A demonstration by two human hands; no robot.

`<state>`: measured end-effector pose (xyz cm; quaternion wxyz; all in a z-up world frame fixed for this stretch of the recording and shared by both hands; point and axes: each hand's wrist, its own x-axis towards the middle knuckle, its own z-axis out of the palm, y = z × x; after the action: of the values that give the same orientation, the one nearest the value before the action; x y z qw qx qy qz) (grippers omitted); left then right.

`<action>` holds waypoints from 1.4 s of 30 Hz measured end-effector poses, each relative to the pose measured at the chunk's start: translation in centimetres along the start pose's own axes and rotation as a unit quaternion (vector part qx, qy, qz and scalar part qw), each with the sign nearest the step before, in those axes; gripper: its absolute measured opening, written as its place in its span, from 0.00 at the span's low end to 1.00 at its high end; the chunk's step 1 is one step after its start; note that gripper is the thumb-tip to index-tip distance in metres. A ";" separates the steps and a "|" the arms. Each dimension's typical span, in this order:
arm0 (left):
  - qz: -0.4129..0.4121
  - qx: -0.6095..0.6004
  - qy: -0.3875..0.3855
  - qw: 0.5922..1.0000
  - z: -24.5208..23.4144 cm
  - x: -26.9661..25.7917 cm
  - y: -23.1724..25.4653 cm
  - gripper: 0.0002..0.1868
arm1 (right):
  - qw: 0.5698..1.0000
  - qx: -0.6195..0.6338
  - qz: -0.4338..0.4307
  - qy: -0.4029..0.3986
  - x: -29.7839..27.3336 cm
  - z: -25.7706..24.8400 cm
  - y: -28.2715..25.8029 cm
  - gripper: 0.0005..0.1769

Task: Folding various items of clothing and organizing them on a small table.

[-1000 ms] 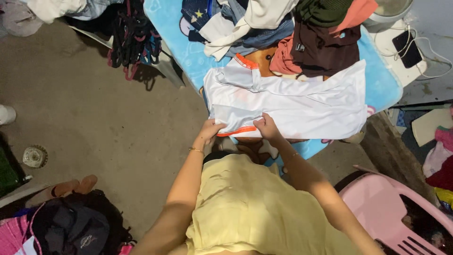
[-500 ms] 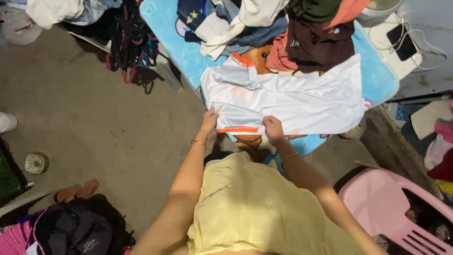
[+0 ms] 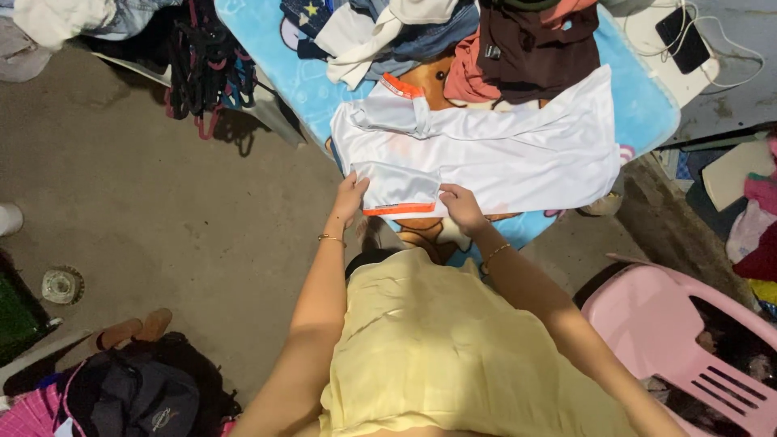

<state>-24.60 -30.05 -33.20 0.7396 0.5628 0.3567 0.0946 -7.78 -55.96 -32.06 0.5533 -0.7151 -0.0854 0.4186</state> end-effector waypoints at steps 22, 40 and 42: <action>0.054 0.004 0.009 0.998 -0.6 0.7 -1.7 0.35 | 0.994 0.059 0.042 -0.084 -1.0 -0.2 -6.7 0.35; 0.342 0.388 0.147 0.843 4.3 -4.9 6.4 0.13 | 0.746 -0.533 -0.398 -0.026 -6.9 0.8 -6.4 0.34; 0.341 0.417 0.090 0.838 5.3 -5.2 6.3 0.10 | 0.741 -0.535 -0.402 -0.058 -7.8 0.6 -7.0 0.31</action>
<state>-23.37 -34.74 -24.71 0.3209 0.8928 0.2130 0.2336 -10.71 -57.48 -22.10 0.1902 -0.7675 -0.6065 0.0834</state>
